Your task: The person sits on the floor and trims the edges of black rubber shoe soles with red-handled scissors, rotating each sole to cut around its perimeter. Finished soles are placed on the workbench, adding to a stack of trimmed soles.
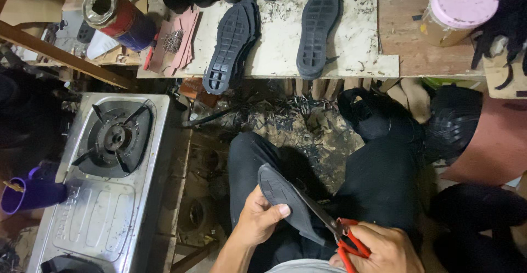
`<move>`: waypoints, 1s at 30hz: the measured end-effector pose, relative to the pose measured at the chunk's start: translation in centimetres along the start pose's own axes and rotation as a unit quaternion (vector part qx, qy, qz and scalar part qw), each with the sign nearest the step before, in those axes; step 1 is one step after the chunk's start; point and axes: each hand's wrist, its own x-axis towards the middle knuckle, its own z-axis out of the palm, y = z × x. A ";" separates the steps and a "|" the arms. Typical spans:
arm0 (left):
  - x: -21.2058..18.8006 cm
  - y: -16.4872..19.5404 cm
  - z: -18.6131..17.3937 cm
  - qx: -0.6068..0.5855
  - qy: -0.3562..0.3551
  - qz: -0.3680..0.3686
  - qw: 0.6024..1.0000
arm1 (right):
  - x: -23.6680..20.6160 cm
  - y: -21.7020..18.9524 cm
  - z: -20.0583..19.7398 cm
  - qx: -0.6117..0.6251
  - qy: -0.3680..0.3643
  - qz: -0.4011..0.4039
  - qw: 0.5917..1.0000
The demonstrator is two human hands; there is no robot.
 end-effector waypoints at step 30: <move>-0.6 0.5 0.4 0.161 -0.021 -0.003 0.987 | 1.5 -4.4 -0.9 -0.043 0.080 -0.057 0.994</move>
